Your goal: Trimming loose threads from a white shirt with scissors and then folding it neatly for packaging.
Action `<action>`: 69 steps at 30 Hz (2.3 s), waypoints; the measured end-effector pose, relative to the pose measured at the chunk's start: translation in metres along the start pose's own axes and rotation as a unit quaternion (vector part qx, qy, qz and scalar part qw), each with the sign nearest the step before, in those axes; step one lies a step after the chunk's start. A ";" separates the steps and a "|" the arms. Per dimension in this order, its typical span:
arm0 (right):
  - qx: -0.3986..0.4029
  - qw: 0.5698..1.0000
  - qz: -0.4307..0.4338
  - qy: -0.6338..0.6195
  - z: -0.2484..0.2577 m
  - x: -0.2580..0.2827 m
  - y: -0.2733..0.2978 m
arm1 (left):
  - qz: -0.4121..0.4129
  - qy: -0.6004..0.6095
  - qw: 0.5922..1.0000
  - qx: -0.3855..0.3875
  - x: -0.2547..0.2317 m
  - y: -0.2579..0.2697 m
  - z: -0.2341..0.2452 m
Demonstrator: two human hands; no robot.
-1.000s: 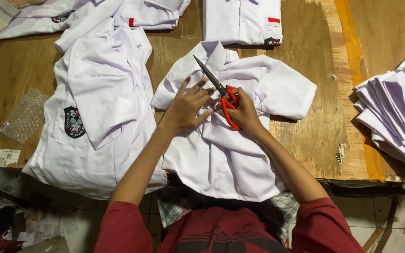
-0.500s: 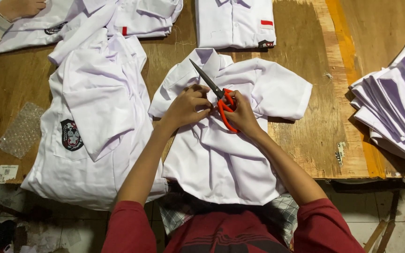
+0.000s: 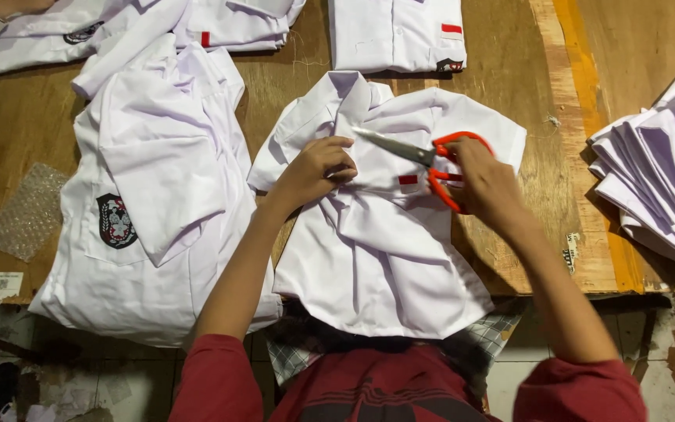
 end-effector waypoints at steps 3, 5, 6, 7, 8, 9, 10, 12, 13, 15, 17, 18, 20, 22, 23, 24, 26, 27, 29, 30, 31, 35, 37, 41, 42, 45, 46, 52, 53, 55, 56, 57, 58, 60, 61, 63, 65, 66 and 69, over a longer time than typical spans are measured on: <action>0.069 0.982 0.071 0.163 -0.026 -0.050 0.039 | -0.004 -0.001 1.000 -0.002 -0.007 -0.001 0.005; 0.136 0.979 0.029 0.152 -0.033 -0.052 0.052 | -0.011 -0.003 1.000 -0.006 -0.008 -0.002 0.005; 0.201 0.969 -0.014 0.140 -0.037 -0.054 0.058 | -0.018 -0.006 1.000 -0.010 -0.008 -0.002 0.005; 0.202 0.969 -0.014 0.140 -0.036 -0.049 0.058 | -0.017 -0.005 1.000 -0.010 -0.008 -0.001 0.003; 0.222 0.964 -0.025 0.147 -0.035 -0.045 0.059 | -0.018 -0.013 1.000 -0.014 -0.009 -0.001 0.002; 0.242 0.957 -0.037 0.153 -0.035 -0.039 0.059 | -0.019 -0.021 0.999 -0.016 -0.009 0.000 0.002; 0.242 0.958 -0.038 0.152 -0.032 -0.033 0.058 | -0.018 -0.021 1.000 -0.015 -0.009 0.001 0.001; 0.249 0.948 -0.058 0.191 -0.027 -0.021 0.051 | -0.031 -0.037 0.999 -0.022 -0.008 0.001 0.002; 0.249 0.948 -0.058 0.190 -0.026 -0.022 0.050 | -0.031 -0.037 0.999 -0.021 -0.009 0.001 0.003; 0.255 0.946 -0.055 0.195 -0.025 -0.024 0.049 | -0.039 -0.059 0.997 -0.027 -0.011 0.002 0.003; 0.249 0.947 -0.042 0.200 -0.020 -0.020 0.046 | -0.048 -0.068 0.996 -0.033 -0.013 0.002 0.002; 0.243 0.948 -0.028 0.205 -0.018 -0.019 0.043 | -0.058 -0.077 0.995 -0.040 -0.014 0.002 0.002; 0.239 0.949 -0.020 0.205 -0.019 -0.019 0.044 | -0.065 -0.104 0.991 -0.048 -0.011 0.003 -0.002; 0.234 0.950 -0.011 0.204 -0.016 -0.014 0.042 | -0.073 -0.132 0.987 -0.056 -0.009 0.003 -0.005; 0.235 0.951 -0.013 0.199 -0.013 -0.009 0.039 | -0.081 -0.156 0.983 -0.060 -0.009 0.003 -0.006; 0.236 0.952 -0.015 0.193 -0.010 -0.004 0.036 | -0.090 -0.179 0.978 -0.064 -0.009 0.004 -0.008; 0.233 0.952 -0.012 0.198 -0.017 -0.011 0.040 | -0.092 -0.190 0.975 -0.067 -0.011 0.004 -0.008; 0.228 0.952 -0.009 0.203 -0.021 -0.015 0.042 | -0.094 -0.200 0.973 -0.070 -0.011 0.004 -0.008; 0.227 0.953 -0.011 0.201 -0.020 -0.014 0.040 | -0.097 -0.200 0.972 -0.074 -0.011 0.004 -0.009; 0.225 0.954 -0.014 0.199 -0.020 -0.014 0.040 | -0.100 -0.200 0.972 -0.078 -0.011 0.004 -0.009; 0.225 0.954 -0.015 0.198 -0.022 -0.016 0.040 | -0.101 -0.200 0.972 -0.077 -0.011 0.004 -0.010; 0.217 0.957 -0.011 0.194 -0.020 -0.013 0.037 | -0.101 -0.209 0.969 -0.088 -0.010 0.004 -0.012; 0.219 0.958 -0.014 0.183 -0.016 -0.010 0.034 | -0.101 -0.210 0.968 -0.090 -0.010 0.004 -0.012; 0.215 0.959 -0.007 0.185 -0.018 -0.011 0.035 | -0.103 -0.211 0.968 -0.093 -0.009 0.005 -0.013; 0.208 0.960 0.000 0.188 -0.018 -0.013 0.035 | -0.105 -0.212 0.967 -0.096 -0.008 0.004 -0.014; 0.195 0.962 0.008 0.194 -0.018 -0.012 0.033 | -0.105 -0.211 0.967 -0.094 -0.009 0.004 -0.013; 0.195 0.962 0.008 0.193 -0.021 -0.014 0.034 | -0.105 -0.211 0.967 -0.093 -0.009 0.004 -0.013; 0.187 0.958 0.008 0.217 -0.021 -0.017 0.033 | -0.100 -0.205 0.969 -0.098 -0.006 0.003 -0.016; 0.189 0.958 0.004 0.216 -0.020 -0.016 0.033 | -0.096 -0.197 0.970 -0.101 -0.005 0.003 -0.016; 0.190 0.958 0.000 0.216 -0.020 -0.020 0.037 | -0.093 -0.190 0.972 -0.103 -0.004 0.003 -0.017; 0.189 0.960 -0.011 0.205 -0.021 -0.024 0.041 | -0.085 -0.175 0.975 -0.107 -0.005 0.003 -0.017; 0.187 0.963 -0.020 0.195 -0.021 -0.028 0.045 | -0.077 -0.160 0.978 -0.112 -0.005 0.003 -0.017; 0.186 0.963 -0.020 0.196 -0.021 -0.032 0.051 | -0.078 -0.160 0.977 -0.113 -0.007 0.002 -0.015; 0.144 0.966 -0.047 0.208 -0.020 -0.039 0.064 | -0.073 -0.135 0.981 -0.119 -0.012 0.000 -0.012; 0.144 0.966 -0.047 0.210 -0.022 -0.047 0.072 | -0.073 -0.135 0.981 -0.120 -0.015 0.000 -0.011; 0.110 0.976 -0.073 0.175 -0.024 -0.061 0.089 | -0.084 -0.132 0.979 -0.127 -0.020 -0.002 -0.009; 0.072 0.980 -0.106 0.154 -0.017 -0.064 0.101 | -0.114 -0.153 0.968 -0.161 -0.020 -0.003 -0.014; 0.034 0.981 -0.137 0.131 -0.012 -0.066 0.108 | -0.142 -0.174 0.955 -0.195 -0.021 -0.005 -0.017; 0.017 0.969 -0.240 0.058 0.025 -0.043 0.124 | -0.200 -0.211 0.935 -0.204 -0.053 -0.010 -0.020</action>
Point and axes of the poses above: each hand's wrist, its own y-axis away from the middle knuckle, its own z-axis out of the back of the hand, x = y × z, the point moved 1 cm from there along -y, towards the middle knuckle, and after that the axes turned 3 degrees about -y, right-handed, at the moved point
